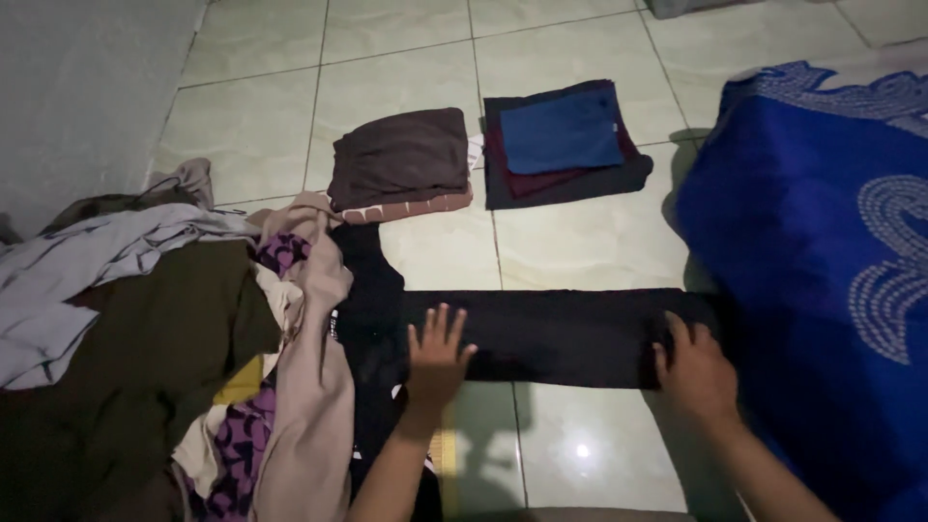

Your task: Folding various items of clothing such as shirts and pants on the floor.

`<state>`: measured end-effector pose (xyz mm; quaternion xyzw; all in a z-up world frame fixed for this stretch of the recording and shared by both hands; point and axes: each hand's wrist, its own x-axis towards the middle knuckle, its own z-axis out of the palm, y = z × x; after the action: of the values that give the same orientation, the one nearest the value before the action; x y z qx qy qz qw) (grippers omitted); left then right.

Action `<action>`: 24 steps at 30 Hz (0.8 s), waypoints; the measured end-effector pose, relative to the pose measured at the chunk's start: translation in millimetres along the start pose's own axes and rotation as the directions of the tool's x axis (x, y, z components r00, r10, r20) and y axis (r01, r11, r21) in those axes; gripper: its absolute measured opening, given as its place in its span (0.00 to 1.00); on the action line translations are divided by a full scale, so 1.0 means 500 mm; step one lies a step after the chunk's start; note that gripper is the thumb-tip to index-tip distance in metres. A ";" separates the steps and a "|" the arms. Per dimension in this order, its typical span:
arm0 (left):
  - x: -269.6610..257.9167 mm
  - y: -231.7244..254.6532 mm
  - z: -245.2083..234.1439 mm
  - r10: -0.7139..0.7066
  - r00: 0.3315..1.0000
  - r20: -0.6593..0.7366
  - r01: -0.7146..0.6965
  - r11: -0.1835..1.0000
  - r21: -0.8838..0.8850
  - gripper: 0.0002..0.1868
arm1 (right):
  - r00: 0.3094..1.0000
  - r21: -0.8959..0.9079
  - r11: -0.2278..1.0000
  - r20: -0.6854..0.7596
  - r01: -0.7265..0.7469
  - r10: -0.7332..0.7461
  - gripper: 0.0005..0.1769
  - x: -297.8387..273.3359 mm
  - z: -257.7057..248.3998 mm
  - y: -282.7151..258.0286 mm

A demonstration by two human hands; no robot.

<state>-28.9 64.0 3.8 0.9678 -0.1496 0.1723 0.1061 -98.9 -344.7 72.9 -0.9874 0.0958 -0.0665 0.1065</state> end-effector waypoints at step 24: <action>0.045 0.421 0.178 0.221 0.430 0.875 0.903 -0.127 -0.411 0.44 | 0.945 0.571 0.813 -0.313 0.112 0.090 0.46 0.001 -0.006 -0.065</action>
<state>-50.6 -161.1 -37.2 0.5459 0.0850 -0.4519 0.7004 -93.4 -314.2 82.9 -0.8829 0.0813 -0.2554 0.3856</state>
